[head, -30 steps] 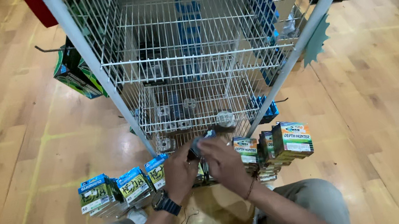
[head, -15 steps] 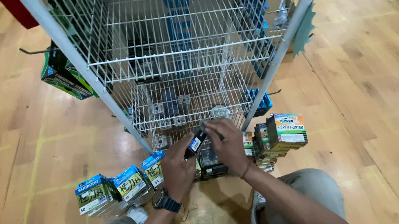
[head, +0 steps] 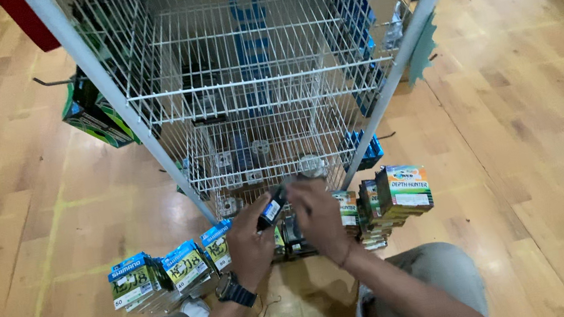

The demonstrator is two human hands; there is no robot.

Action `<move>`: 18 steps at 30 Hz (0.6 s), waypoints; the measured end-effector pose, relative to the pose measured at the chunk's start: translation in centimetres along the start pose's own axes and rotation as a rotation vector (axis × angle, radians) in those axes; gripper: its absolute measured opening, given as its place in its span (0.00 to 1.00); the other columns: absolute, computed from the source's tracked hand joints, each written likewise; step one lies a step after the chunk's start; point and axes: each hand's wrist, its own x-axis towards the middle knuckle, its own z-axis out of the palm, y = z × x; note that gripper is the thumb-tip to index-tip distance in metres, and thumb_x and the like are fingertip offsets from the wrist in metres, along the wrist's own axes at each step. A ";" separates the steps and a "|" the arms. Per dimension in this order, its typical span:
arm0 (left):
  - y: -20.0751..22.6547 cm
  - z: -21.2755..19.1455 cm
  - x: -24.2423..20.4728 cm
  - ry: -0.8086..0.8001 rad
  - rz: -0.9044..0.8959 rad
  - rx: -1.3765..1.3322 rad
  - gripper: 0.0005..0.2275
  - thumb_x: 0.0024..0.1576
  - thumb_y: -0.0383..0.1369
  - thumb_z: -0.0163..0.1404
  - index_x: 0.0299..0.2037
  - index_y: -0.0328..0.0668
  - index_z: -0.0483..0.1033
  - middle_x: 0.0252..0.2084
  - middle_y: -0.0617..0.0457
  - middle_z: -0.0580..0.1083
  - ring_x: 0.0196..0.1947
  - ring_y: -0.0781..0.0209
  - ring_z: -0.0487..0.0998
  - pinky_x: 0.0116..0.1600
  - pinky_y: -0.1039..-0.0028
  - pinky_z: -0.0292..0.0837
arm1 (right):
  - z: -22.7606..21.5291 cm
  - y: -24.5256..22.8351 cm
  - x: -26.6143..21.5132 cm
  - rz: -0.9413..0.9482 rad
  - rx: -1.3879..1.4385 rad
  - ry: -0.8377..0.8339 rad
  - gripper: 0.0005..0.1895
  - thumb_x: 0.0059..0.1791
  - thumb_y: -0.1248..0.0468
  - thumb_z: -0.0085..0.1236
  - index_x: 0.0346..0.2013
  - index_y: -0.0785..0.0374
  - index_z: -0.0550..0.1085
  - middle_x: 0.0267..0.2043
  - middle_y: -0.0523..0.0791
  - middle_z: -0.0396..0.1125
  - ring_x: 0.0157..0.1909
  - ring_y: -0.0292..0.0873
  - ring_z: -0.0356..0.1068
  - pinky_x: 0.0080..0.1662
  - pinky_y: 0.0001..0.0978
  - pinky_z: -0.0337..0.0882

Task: The person sits on the floor in front of a wire display rack and uses a gray cloth to wipe the surfaces of small product boxes. They pick up each box, wipe it thoroughly, and place it back on the floor in a neat stack.

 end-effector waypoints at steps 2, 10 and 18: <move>-0.3 0.0 0.0 -0.008 -0.012 0.007 0.22 0.59 0.19 0.56 0.64 0.44 0.77 0.57 0.39 0.79 0.55 0.26 0.79 0.66 0.30 0.70 | -0.1 -3.7 -0.2 -0.046 0.034 -0.009 0.10 0.52 0.70 0.59 0.46 0.62 0.82 0.45 0.50 0.74 0.42 0.56 0.76 0.39 0.41 0.80; -0.2 0.6 -0.4 -0.024 -0.018 0.009 0.24 0.59 0.20 0.55 0.67 0.48 0.75 0.56 0.39 0.79 0.56 0.26 0.78 0.66 0.28 0.70 | -0.7 -1.3 1.3 -0.021 0.091 0.002 0.10 0.55 0.70 0.53 0.49 0.64 0.79 0.44 0.49 0.73 0.42 0.56 0.76 0.37 0.46 0.80; -0.3 0.3 -0.2 -0.008 0.015 0.072 0.26 0.49 0.17 0.54 0.61 0.46 0.79 0.56 0.48 0.83 0.55 0.49 0.85 0.61 0.57 0.80 | -0.5 -2.9 -0.2 -0.249 0.001 -0.107 0.09 0.54 0.68 0.54 0.48 0.65 0.78 0.45 0.50 0.76 0.46 0.45 0.75 0.47 0.29 0.79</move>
